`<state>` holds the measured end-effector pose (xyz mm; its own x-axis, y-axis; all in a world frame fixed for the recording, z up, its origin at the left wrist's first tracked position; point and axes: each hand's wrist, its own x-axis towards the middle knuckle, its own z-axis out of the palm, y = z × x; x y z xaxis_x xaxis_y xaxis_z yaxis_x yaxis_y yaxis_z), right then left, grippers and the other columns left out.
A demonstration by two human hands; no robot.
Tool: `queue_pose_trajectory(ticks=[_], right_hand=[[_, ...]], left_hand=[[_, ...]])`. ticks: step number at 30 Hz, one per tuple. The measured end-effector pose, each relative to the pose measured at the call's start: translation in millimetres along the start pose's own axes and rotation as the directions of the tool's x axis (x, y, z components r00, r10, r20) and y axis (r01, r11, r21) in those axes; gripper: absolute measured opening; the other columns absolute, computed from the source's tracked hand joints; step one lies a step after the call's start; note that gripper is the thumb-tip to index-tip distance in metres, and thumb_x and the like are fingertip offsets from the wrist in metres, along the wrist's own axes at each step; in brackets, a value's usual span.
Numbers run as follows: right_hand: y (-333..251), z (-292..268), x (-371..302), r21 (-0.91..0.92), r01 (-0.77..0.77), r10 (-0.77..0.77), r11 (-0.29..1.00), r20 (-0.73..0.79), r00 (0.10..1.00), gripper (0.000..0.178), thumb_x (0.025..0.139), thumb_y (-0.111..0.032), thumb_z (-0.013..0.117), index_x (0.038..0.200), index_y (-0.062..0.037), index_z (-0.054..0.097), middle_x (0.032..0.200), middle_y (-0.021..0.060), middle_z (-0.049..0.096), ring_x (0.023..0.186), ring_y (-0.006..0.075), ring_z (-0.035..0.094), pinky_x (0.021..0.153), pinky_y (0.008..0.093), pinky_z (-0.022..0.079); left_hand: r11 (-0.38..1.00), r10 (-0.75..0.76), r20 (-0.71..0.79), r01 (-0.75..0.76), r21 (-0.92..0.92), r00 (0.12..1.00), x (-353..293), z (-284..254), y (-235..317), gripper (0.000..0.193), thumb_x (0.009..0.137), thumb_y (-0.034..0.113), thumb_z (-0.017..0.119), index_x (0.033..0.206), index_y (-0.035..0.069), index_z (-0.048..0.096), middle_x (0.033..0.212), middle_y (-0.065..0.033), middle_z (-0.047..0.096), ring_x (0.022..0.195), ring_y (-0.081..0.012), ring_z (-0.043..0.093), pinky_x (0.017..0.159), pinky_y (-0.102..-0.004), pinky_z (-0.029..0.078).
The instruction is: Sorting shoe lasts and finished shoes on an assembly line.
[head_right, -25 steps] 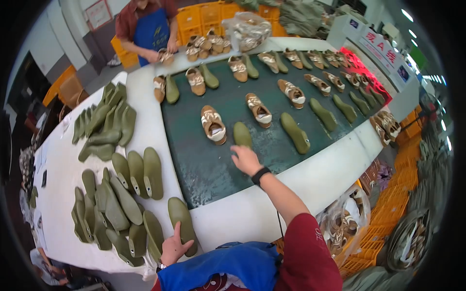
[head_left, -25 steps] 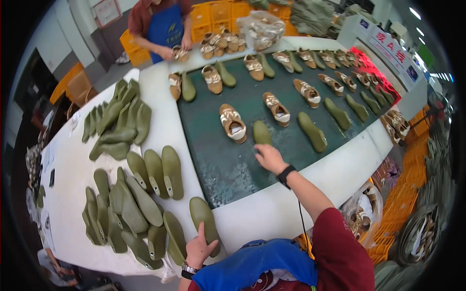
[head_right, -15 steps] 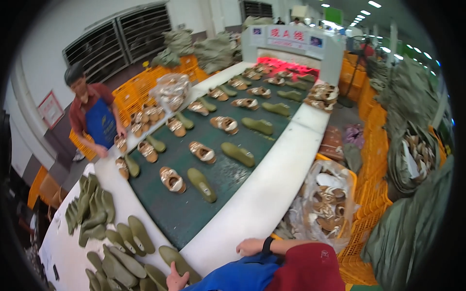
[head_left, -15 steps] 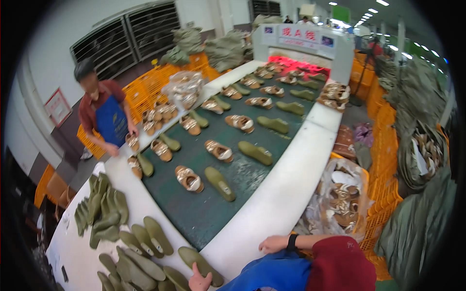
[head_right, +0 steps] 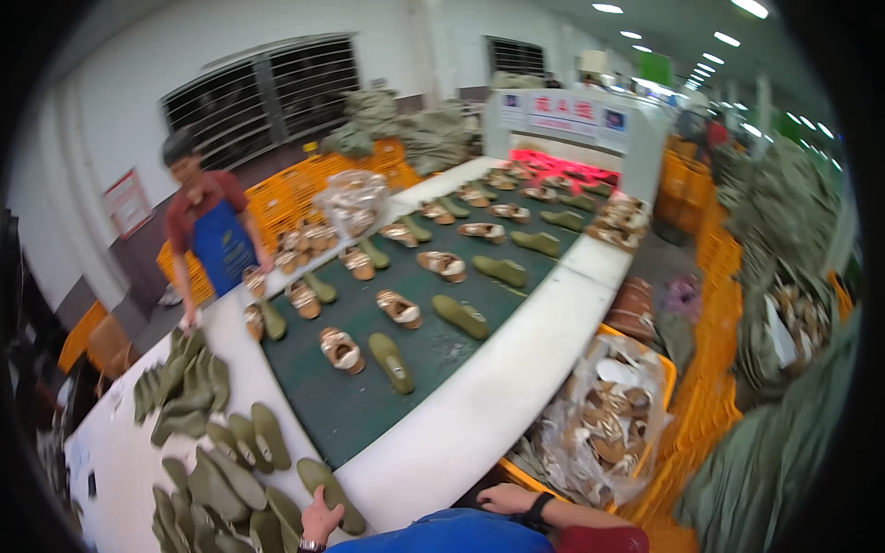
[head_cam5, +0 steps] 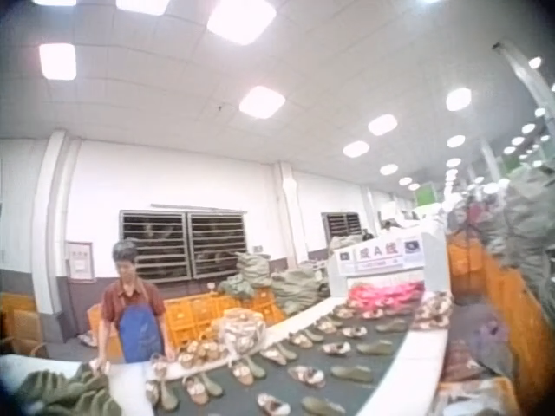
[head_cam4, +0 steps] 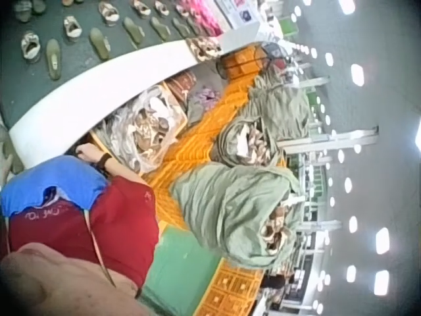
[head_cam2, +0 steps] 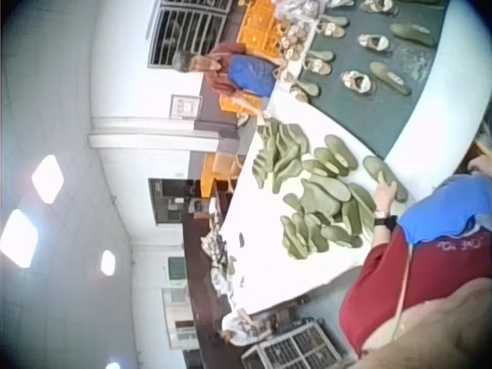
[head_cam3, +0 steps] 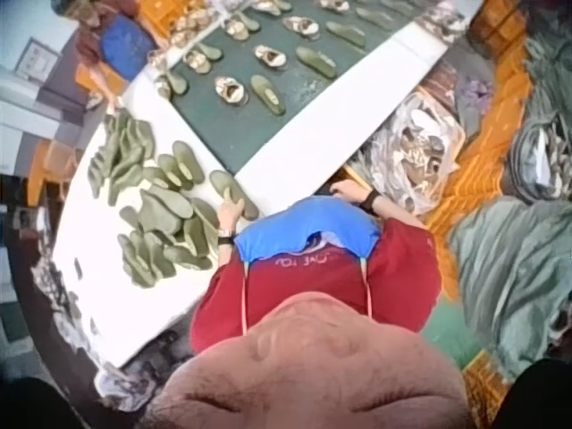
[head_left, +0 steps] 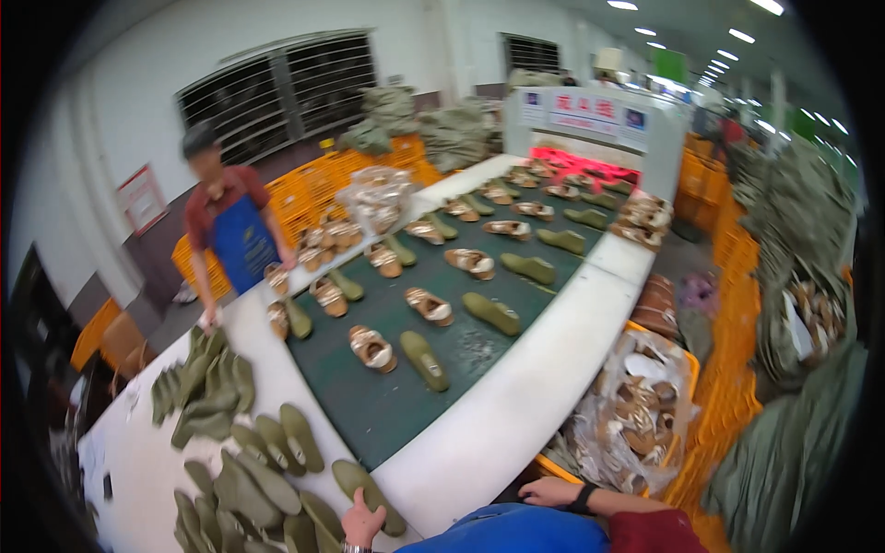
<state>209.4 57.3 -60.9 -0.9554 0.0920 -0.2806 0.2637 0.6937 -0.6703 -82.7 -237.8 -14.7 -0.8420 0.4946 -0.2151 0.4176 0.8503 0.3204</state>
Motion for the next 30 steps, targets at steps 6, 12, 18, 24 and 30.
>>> queue_pose_trajectory(ticks=[6, 12, 18, 24, 30], right_hand=[[-10.9, -31.8, -66.0, -0.162, -0.152, 0.173, 0.975, 0.125, 0.977, 0.029, 0.084, -0.026, 0.050, 0.107, -0.0112, 0.057, 0.091, 0.0166, 0.064, 0.083, 0.0343, 0.061, 0.072, 0.0398, 0.048], [8.5, -54.4, -59.1, -0.206, 0.019, 0.044, 0.978, 0.297, 0.954, 0.027, 0.082, -0.020, 0.052, 0.104, -0.0060, 0.058, 0.091, 0.0201, 0.062, 0.083, 0.0343, 0.060, 0.073, 0.0389, 0.047], [23.4, -63.6, -61.4, -0.229, 0.036, 0.048, 0.973, 0.354, 0.934, 0.027, 0.081, -0.020, 0.053, 0.103, -0.0062, 0.058, 0.091, 0.0199, 0.062, 0.084, 0.0346, 0.060, 0.073, 0.0393, 0.047], [30.6, -48.0, -80.7, -0.212, -0.008, 0.090, 0.977, 0.380, 0.921, 0.027, 0.080, -0.020, 0.054, 0.103, -0.0065, 0.058, 0.091, 0.0198, 0.062, 0.084, 0.0349, 0.060, 0.073, 0.0397, 0.047], [43.0, -75.4, -60.8, -0.271, -0.008, 0.112, 0.963, 0.370, 0.922, 0.028, 0.079, -0.021, 0.055, 0.103, -0.0068, 0.058, 0.091, 0.0197, 0.062, 0.084, 0.0352, 0.060, 0.073, 0.0402, 0.047]], left_hand=[[0.997, -0.052, -0.069, 0.048, -0.056, 0.996, -14.0, -5.2, 16.1, 0.063, 0.073, 0.035, 0.054, 0.128, 0.010, 0.038, 0.074, -0.0210, 0.063, 0.071, -0.0377, 0.061, 0.067, -0.0471, 0.048], [1.000, -0.010, -0.097, 0.008, -0.020, 0.995, -39.2, 4.5, 19.2, 0.060, 0.072, 0.026, 0.054, 0.126, 0.007, 0.039, 0.067, -0.0185, 0.061, 0.061, -0.0352, 0.061, 0.057, -0.0463, 0.048], [0.999, 0.033, -0.066, -0.035, -0.039, 0.997, -51.8, 8.6, 28.7, 0.064, 0.070, 0.026, 0.056, 0.128, 0.008, 0.038, 0.066, -0.0182, 0.061, 0.059, -0.0350, 0.060, 0.055, -0.0444, 0.049], [0.998, 0.027, -0.077, -0.031, -0.051, 0.997, -52.2, 11.4, 26.3, 0.065, 0.071, 0.028, 0.055, 0.130, 0.010, 0.036, 0.069, -0.0188, 0.062, 0.062, -0.0360, 0.061, 0.058, -0.0452, 0.049], [0.994, 0.042, -0.044, -0.046, -0.096, 0.998, -47.9, 10.3, 24.2, 0.064, 0.071, 0.029, 0.055, 0.130, 0.012, 0.036, 0.071, -0.0176, 0.063, 0.064, -0.0361, 0.061, 0.059, -0.0456, 0.048]])
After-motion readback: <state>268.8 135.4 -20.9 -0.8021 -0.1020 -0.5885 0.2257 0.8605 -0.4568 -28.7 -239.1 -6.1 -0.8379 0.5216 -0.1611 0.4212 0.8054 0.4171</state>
